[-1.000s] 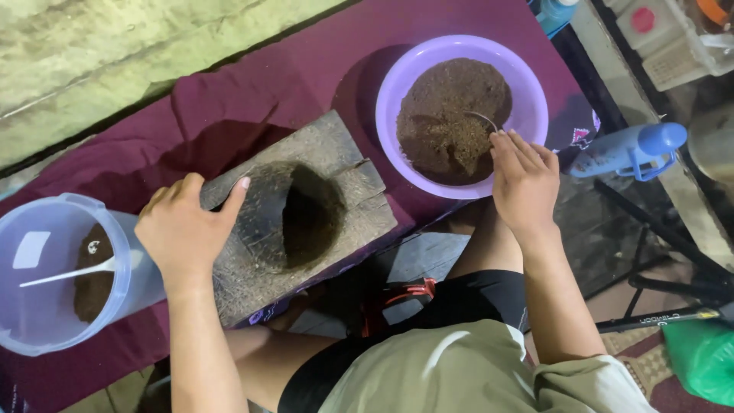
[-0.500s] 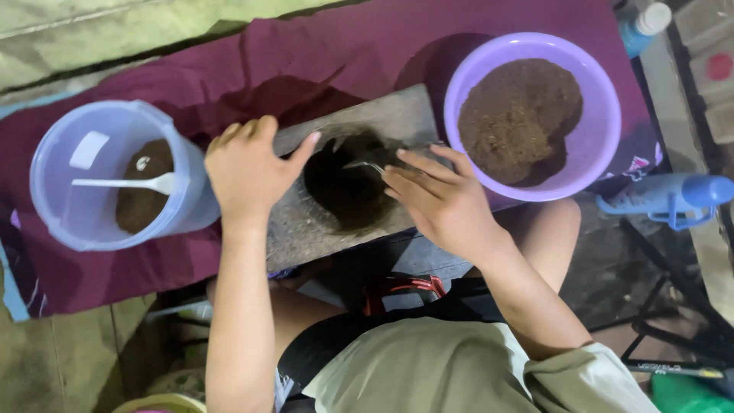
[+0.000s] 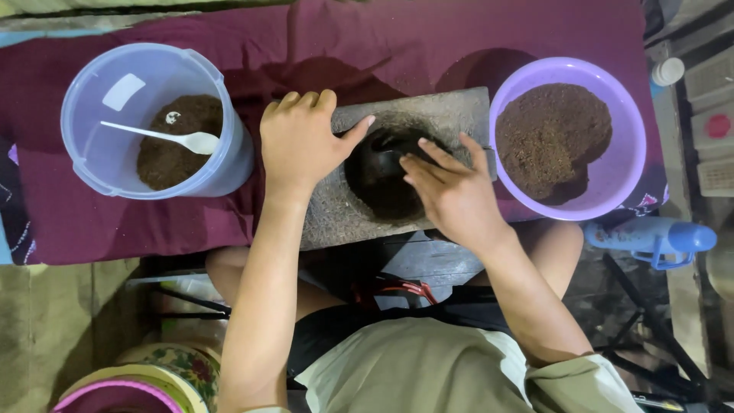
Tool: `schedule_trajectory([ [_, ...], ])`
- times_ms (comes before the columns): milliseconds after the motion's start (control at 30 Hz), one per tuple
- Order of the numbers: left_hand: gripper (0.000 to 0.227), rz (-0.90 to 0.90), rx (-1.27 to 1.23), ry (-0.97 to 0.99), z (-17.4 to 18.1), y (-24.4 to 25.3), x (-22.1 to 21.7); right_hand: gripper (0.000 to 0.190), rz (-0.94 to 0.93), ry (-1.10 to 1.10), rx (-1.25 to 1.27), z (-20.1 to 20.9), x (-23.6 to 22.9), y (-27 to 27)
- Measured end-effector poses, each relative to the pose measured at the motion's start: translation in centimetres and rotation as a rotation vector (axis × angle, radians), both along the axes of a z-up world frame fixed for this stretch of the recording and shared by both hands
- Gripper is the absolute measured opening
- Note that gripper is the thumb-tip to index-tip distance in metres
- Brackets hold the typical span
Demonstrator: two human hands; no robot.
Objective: Transferring powder from a bowl to a stone mortar using a spoon and then pounding it with a stone pestle.
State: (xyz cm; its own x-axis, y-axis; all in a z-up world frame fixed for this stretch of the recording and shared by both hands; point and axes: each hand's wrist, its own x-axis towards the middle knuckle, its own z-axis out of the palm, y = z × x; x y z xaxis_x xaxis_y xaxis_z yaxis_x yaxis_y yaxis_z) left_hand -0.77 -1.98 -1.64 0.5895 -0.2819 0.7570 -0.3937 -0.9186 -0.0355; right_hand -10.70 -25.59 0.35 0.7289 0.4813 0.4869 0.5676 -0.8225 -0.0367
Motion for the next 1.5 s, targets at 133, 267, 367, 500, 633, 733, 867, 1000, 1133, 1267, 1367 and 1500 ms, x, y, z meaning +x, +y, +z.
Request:
schedule_trajectory([
  [133,0.058,-0.005,-0.012,-0.003,0.1,0.1,0.1,0.015,0.062,0.074,0.050,-0.4,-0.6,0.6],
  [267,0.059,0.013,0.009,0.057,-0.1,0.1,0.1,0.015,0.071,0.050,0.053,0.0,-0.7,-0.2],
  [367,0.059,0.012,0.012,0.046,-0.1,0.0,0.2,0.017,0.045,0.057,0.070,-1.0,-0.4,0.3],
  [500,0.059,0.002,0.003,0.037,-0.3,0.1,0.2,0.016,0.161,0.128,0.101,-0.4,-0.9,1.1],
  [633,0.060,0.010,-0.001,0.080,-0.1,0.0,0.0,0.014,0.106,0.143,0.008,1.0,-1.0,-0.2],
  [733,0.060,0.003,-0.005,0.084,-0.1,0.0,0.2,0.017,0.025,0.043,0.002,-0.1,-0.2,-0.6],
  [867,0.060,0.002,0.007,0.092,-0.2,0.0,0.3,0.017,-0.045,-0.014,-0.077,-1.2,0.2,-0.5],
  [1000,0.061,-0.010,0.007,0.115,-0.2,0.0,0.2,0.018,-0.006,0.073,-0.007,-0.8,-0.4,-0.3],
  [1133,0.060,-0.003,0.010,0.113,-0.2,0.0,0.3,0.020,-0.040,0.034,-0.024,-0.4,-0.4,-0.2],
  [1267,0.062,-0.004,0.015,0.129,-0.2,0.0,0.3,0.013,-0.057,0.049,-0.113,-1.3,-0.3,-0.3],
  [1367,0.061,-0.016,0.009,0.150,0.0,0.2,0.2,0.012,0.001,0.146,-0.061,-1.1,-1.0,0.4],
  [1500,0.061,-0.017,0.002,0.176,-0.2,0.1,0.5,0.015,0.057,0.178,0.040,-0.9,-2.0,1.4],
])
